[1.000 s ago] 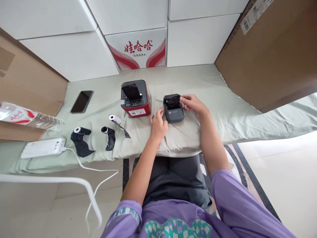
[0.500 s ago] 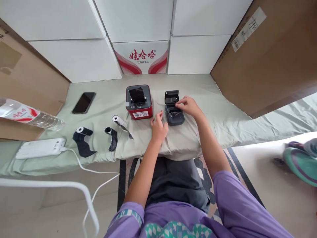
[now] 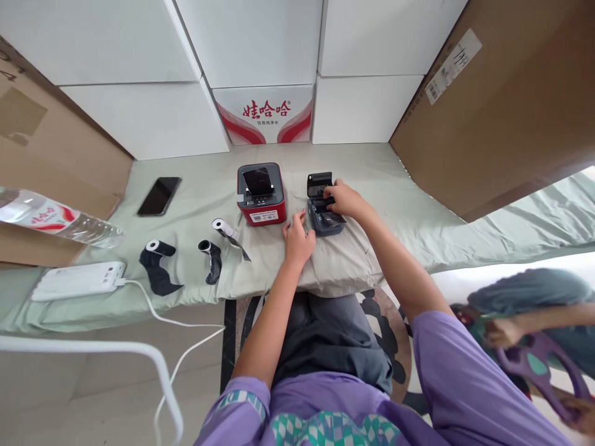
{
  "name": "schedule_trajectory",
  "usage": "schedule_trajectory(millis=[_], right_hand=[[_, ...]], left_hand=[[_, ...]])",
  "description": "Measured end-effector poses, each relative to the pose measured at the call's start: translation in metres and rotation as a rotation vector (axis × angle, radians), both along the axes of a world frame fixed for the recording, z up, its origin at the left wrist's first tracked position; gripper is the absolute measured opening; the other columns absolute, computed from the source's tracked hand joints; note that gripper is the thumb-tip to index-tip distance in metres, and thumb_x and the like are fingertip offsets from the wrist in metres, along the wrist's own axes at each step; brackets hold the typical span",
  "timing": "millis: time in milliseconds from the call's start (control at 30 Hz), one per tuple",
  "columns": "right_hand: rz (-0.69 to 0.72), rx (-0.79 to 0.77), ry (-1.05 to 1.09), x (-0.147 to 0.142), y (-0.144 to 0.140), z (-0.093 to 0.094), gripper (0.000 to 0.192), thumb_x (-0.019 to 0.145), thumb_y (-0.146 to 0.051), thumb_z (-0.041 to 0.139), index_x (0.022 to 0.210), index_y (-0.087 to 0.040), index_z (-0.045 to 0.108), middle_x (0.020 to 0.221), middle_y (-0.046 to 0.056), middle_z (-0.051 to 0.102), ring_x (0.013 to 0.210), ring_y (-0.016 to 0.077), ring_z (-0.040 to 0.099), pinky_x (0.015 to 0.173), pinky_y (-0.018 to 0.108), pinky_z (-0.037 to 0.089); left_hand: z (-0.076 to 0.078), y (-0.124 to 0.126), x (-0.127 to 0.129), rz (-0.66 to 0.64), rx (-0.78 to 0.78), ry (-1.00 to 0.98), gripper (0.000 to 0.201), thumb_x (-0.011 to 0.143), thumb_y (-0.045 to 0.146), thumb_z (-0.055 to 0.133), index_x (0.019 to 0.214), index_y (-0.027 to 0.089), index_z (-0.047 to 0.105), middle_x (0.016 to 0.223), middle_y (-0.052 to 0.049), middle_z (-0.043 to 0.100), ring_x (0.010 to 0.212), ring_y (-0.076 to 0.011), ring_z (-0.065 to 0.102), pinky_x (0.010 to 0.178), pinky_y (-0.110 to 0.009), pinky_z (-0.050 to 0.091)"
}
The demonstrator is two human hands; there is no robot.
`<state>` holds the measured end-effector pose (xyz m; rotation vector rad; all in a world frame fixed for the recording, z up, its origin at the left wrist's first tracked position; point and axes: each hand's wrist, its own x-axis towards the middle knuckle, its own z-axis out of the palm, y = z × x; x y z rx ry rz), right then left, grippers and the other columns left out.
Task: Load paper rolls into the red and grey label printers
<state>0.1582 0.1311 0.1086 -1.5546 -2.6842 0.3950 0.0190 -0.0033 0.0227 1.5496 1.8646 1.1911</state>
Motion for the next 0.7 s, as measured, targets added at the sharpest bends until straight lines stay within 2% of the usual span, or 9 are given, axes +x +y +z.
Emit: schedule_trajectory(millis=[133, 300, 467, 600, 700], right_hand=[[0.056, -0.024, 0.085, 0.011, 0.005, -0.002, 0.030, 0.090, -0.014, 0.069, 0.119, -0.016, 0.067, 0.133, 0.015, 0.056, 0.104, 0.0259, 0.062, 0.091, 0.036, 0.050], [0.097, -0.105, 0.205, 0.021, 0.004, 0.008, 0.023, 0.092, -0.011, 0.060, 0.114, -0.017, 0.060, 0.112, 0.012, 0.067, 0.098, 0.0256, 0.060, 0.091, 0.037, 0.048], [0.098, -0.183, 0.626, 0.029, -0.005, 0.029, 0.015, 0.099, -0.025, 0.058, 0.113, -0.020, 0.057, 0.103, 0.005, 0.063, 0.088, 0.0187, 0.058, 0.082, 0.033, 0.049], [0.152, -0.267, 0.963, 0.015, -0.028, 0.051, 0.026, 0.104, -0.046, 0.060, 0.120, -0.025, 0.059, 0.094, 0.000, 0.059, 0.081, 0.0159, 0.057, 0.072, 0.028, 0.050], [0.246, -0.316, 1.054, -0.012, -0.057, 0.070, 0.029, 0.103, -0.048, 0.063, 0.123, -0.027, 0.060, 0.099, 0.001, 0.064, 0.084, 0.0171, 0.061, 0.071, 0.029, 0.054]], left_hand=[[-0.001, 0.000, -0.001, -0.012, 0.008, -0.004, 0.053, 0.085, 0.001, 0.054, 0.132, 0.023, 0.048, 0.157, -0.018, 0.061, 0.151, -0.0289, 0.054, 0.128, -0.059, 0.031], [-0.002, 0.001, -0.001, -0.006, 0.003, 0.000, 0.053, 0.086, 0.001, 0.054, 0.133, 0.023, 0.049, 0.157, -0.018, 0.061, 0.152, -0.0285, 0.054, 0.128, -0.058, 0.031], [0.001, 0.002, 0.000, 0.003, -0.020, -0.014, 0.055, 0.085, 0.001, 0.054, 0.136, 0.022, 0.050, 0.156, -0.017, 0.062, 0.151, -0.0287, 0.055, 0.129, -0.057, 0.032], [0.004, 0.001, 0.002, 0.019, -0.061, 0.003, 0.055, 0.087, 0.001, 0.052, 0.138, 0.023, 0.050, 0.158, -0.014, 0.062, 0.149, -0.0252, 0.056, 0.130, -0.052, 0.031], [0.003, 0.003, 0.002, 0.044, -0.044, 0.019, 0.052, 0.088, 0.002, 0.054, 0.136, 0.020, 0.052, 0.149, -0.015, 0.068, 0.144, -0.0257, 0.061, 0.130, -0.050, 0.034]])
